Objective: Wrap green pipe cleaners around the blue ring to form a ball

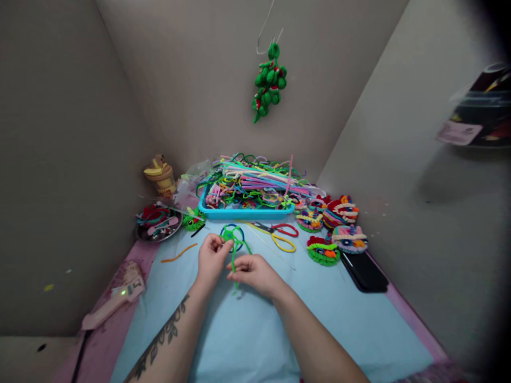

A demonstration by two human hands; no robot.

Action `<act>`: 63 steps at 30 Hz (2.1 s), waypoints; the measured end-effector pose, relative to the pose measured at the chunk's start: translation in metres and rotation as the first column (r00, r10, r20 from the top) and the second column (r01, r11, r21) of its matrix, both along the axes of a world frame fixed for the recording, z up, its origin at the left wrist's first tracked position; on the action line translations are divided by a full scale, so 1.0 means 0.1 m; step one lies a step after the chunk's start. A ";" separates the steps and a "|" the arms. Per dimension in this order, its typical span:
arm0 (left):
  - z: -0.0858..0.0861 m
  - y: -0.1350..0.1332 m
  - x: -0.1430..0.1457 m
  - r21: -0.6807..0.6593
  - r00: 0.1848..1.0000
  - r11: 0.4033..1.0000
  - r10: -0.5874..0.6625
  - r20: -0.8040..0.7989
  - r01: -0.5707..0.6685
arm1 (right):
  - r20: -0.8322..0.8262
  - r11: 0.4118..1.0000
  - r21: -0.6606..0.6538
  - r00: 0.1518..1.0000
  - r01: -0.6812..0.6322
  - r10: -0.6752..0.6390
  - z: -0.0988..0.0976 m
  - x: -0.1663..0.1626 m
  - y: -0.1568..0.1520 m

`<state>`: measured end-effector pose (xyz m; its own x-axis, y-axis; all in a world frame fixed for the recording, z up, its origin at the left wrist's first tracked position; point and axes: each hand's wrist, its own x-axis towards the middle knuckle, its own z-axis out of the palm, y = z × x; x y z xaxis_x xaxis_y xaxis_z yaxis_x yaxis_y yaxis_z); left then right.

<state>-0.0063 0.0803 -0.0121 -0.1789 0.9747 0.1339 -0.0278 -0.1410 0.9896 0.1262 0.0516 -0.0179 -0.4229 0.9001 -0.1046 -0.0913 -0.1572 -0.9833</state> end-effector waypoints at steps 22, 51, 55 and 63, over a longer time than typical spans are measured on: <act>0.04 -0.09 0.04 -0.092 0.956 0.958 -0.279 -0.094 0.271 | 0.173 0.684 0.482 0.706 0.547 -0.687 0.00 0.08 0.09; 0.04 -0.18 0.06 0.064 0.875 0.988 -0.097 -0.474 0.144 | 0.213 0.725 0.539 0.763 0.429 -0.610 0.00 0.12 0.12; 0.02 -0.13 0.07 0.008 0.928 0.994 -0.098 -0.359 0.108 | 0.173 0.744 0.476 0.780 0.469 -0.601 0.03 0.10 0.10; -0.02 -0.08 0.04 -0.061 0.966 0.993 -0.110 -0.233 0.098 | 0.117 0.741 0.484 0.805 0.465 -0.581 0.05 0.05 0.05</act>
<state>-0.0019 0.0724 -0.0144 -0.0452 0.9926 0.1123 0.1951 -0.1015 0.9755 0.1315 0.0563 -0.0131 0.1166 0.9482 0.2955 0.2153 0.2663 -0.9395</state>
